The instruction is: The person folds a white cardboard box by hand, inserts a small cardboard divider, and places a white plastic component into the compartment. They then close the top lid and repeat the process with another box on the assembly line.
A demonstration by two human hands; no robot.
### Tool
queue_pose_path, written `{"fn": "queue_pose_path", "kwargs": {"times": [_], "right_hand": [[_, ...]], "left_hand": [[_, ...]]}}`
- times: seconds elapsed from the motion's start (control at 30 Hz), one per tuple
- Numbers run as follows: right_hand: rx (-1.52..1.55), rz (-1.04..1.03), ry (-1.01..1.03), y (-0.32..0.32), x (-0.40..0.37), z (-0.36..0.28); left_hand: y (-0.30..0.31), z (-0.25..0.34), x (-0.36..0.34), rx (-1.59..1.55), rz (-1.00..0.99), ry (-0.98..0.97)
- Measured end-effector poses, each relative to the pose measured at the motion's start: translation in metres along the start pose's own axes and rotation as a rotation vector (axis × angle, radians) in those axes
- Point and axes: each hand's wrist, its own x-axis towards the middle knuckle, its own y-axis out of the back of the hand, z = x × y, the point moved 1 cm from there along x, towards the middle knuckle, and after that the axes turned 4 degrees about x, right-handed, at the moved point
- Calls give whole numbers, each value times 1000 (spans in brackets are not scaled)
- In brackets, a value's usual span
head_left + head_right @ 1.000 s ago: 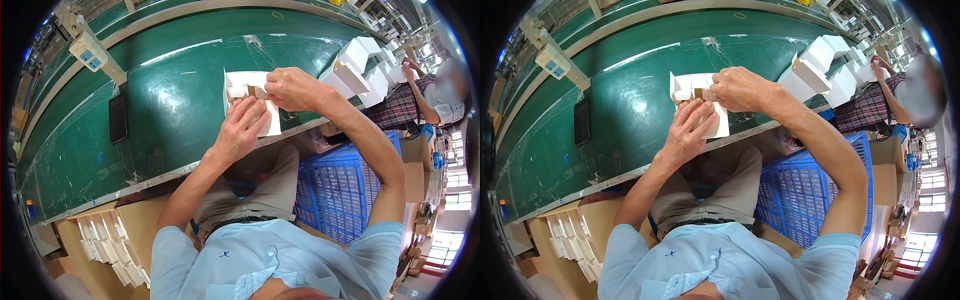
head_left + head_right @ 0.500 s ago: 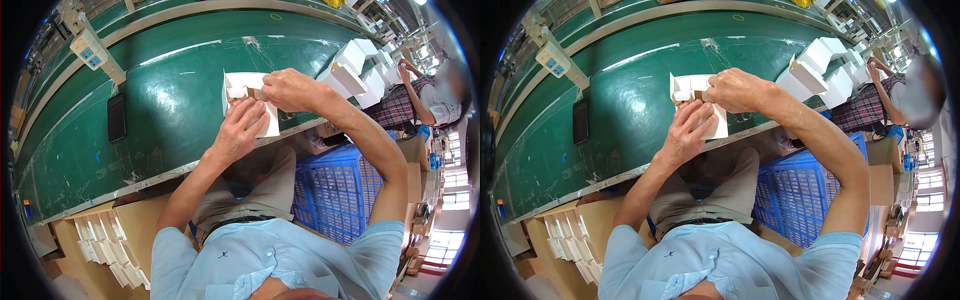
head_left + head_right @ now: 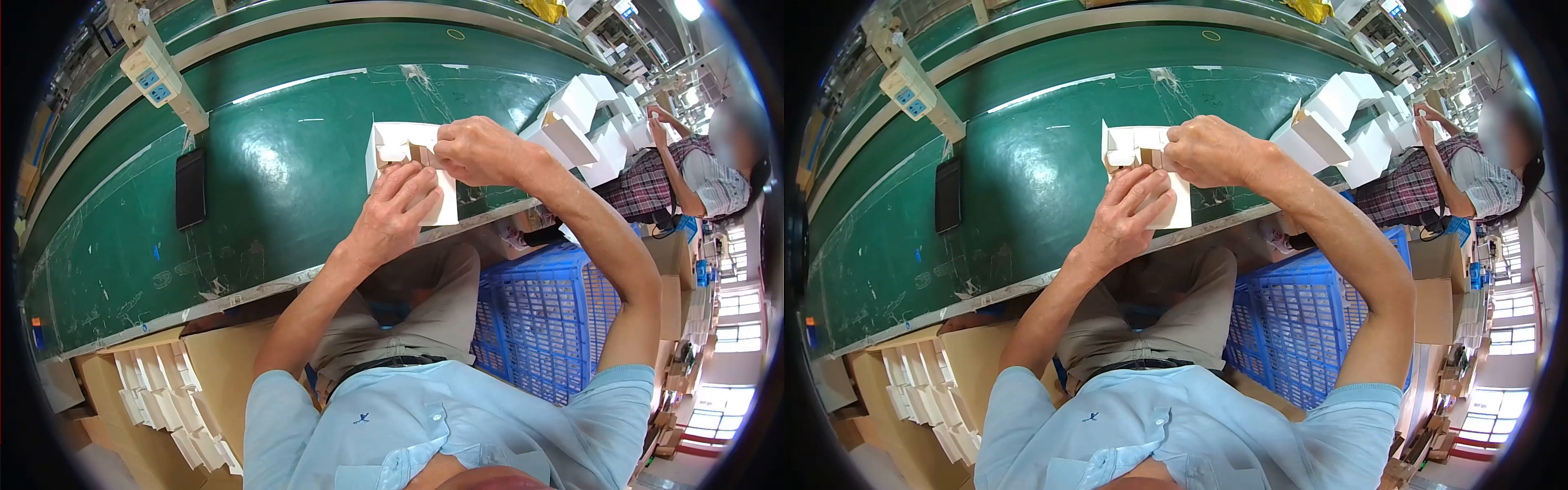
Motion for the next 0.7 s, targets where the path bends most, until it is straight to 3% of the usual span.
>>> {"fn": "queue_pose_path", "kwargs": {"times": [0.7], "right_hand": [[59,-161,-51,15,8,-5]], "left_hand": [[6,0,2,-36,-7,-9]]}}
